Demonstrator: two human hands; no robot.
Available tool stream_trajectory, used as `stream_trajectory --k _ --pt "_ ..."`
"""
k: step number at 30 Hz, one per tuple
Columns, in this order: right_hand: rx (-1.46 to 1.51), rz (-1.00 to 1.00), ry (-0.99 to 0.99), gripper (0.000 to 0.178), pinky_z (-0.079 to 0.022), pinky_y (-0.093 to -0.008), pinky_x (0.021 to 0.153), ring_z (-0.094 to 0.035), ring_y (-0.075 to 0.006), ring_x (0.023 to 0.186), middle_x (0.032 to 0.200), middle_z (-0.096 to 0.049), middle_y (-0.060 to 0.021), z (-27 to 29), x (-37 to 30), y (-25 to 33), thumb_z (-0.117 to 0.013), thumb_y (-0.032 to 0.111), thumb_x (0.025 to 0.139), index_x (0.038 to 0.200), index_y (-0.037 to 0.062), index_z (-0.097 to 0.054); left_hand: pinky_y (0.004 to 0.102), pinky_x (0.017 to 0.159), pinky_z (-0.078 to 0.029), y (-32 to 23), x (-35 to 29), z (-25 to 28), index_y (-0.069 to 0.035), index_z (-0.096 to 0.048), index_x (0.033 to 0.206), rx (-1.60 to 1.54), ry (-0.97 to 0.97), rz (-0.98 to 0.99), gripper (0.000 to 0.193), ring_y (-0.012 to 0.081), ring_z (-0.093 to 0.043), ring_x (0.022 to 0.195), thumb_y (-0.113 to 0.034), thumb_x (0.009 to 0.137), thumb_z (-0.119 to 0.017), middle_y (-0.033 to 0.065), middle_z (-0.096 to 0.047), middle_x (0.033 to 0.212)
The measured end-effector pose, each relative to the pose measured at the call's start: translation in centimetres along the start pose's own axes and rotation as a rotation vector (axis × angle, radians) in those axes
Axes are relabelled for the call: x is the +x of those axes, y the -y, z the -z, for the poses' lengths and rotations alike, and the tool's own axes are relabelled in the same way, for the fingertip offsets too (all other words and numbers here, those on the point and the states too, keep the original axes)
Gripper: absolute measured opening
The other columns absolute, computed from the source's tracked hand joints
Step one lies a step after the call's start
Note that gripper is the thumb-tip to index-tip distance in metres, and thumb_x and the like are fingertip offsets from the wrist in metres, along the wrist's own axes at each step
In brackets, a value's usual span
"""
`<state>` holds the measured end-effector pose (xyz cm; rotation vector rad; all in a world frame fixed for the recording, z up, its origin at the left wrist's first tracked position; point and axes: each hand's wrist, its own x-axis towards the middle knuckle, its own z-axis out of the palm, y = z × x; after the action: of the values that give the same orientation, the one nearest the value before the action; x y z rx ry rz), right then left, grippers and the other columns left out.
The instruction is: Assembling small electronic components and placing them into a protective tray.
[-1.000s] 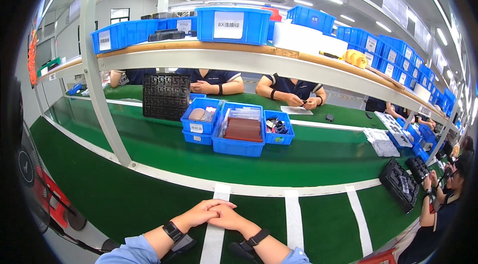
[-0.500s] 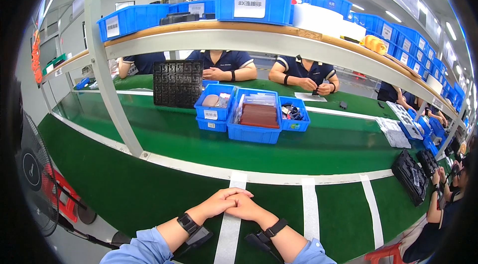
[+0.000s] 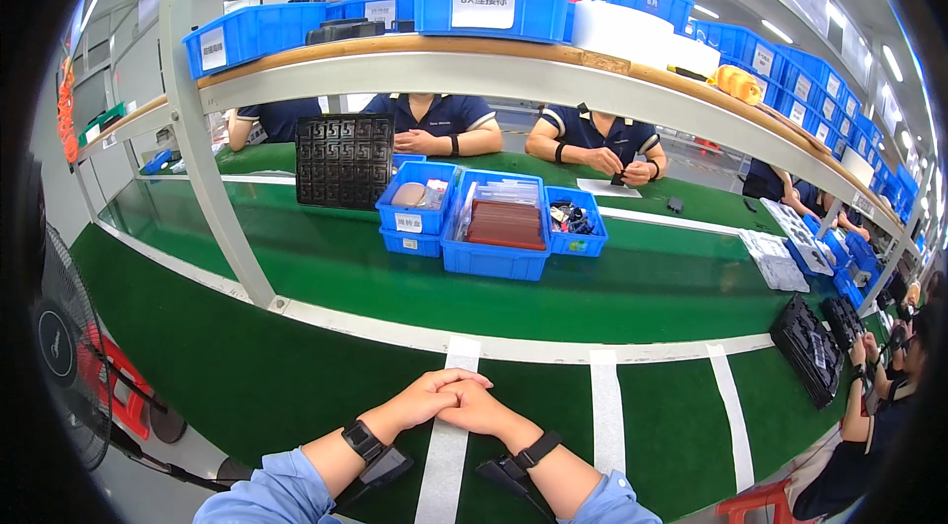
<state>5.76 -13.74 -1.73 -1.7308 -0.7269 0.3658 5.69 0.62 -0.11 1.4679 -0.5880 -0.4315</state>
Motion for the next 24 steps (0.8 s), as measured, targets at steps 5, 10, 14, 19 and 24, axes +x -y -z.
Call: stream_trajectory --k 5,10,14,19,24 --pt "-0.024 -0.095 0.036 0.010 -0.041 -0.0246 0.056 -0.051 -0.0085 0.065 0.068 -0.056 -0.0017 0.20 -0.33 0.52 -0.059 0.007 0.069 0.077 0.0014 -0.061 0.0273 0.090 -0.040 0.09 -0.06 -0.27 0.000 -0.054 0.112 -0.007 -0.002 0.005 0.041 0.0168 -0.052 0.103 0.001 0.072 -0.042 0.0105 -0.056 0.110" --pt "-0.018 -0.060 0.015 0.008 -0.041 -0.0238 0.056 -0.051 -0.0069 0.065 0.068 -0.057 -0.0011 -0.03 0.03 0.01 -0.059 0.005 0.070 0.077 0.0013 -0.060 0.0270 0.089 -0.040 0.22 0.00 -0.12 0.000 -0.054 0.111 -0.037 -0.012 0.033 0.040 0.0165 -0.052 0.102 0.001 0.073 -0.043 0.0103 -0.057 0.109" --pt "0.047 -0.058 0.031 0.012 -0.041 -0.0241 0.053 -0.051 -0.0079 0.061 0.065 -0.056 -0.0021 0.49 0.53 0.82 -0.056 0.005 0.069 0.079 -0.0008 -0.060 0.0271 0.087 -0.042 -0.41 0.53 0.23 0.000 -0.054 0.110 -0.038 -0.015 0.015 0.039 0.0162 -0.053 0.100 0.000 0.074 -0.042 0.0101 -0.057 0.107" --pt "0.044 -0.057 0.000 0.011 -0.039 -0.0240 0.051 -0.049 -0.0074 0.059 0.063 -0.055 -0.0016 0.10 0.29 0.45 -0.056 0.006 0.069 0.077 -0.0007 -0.060 0.0271 0.089 -0.040 -0.18 0.23 0.10 0.000 -0.054 0.111 -0.033 -0.008 0.022 0.040 0.0166 -0.053 0.101 0.001 0.074 -0.041 0.0105 -0.057 0.108" --pt "-0.012 -0.123 0.025 0.011 -0.039 -0.0242 0.052 -0.049 -0.0074 0.059 0.063 -0.054 -0.0008 0.19 0.08 0.95 -0.058 0.008 0.070 0.077 0.0006 -0.061 0.0301 0.093 -0.038 -0.18 0.00 0.03 0.000 -0.052 0.114 -0.077 0.014 0.050 0.042 0.0181 -0.050 0.107 0.000 0.073 -0.040 0.0113 -0.055 0.115"
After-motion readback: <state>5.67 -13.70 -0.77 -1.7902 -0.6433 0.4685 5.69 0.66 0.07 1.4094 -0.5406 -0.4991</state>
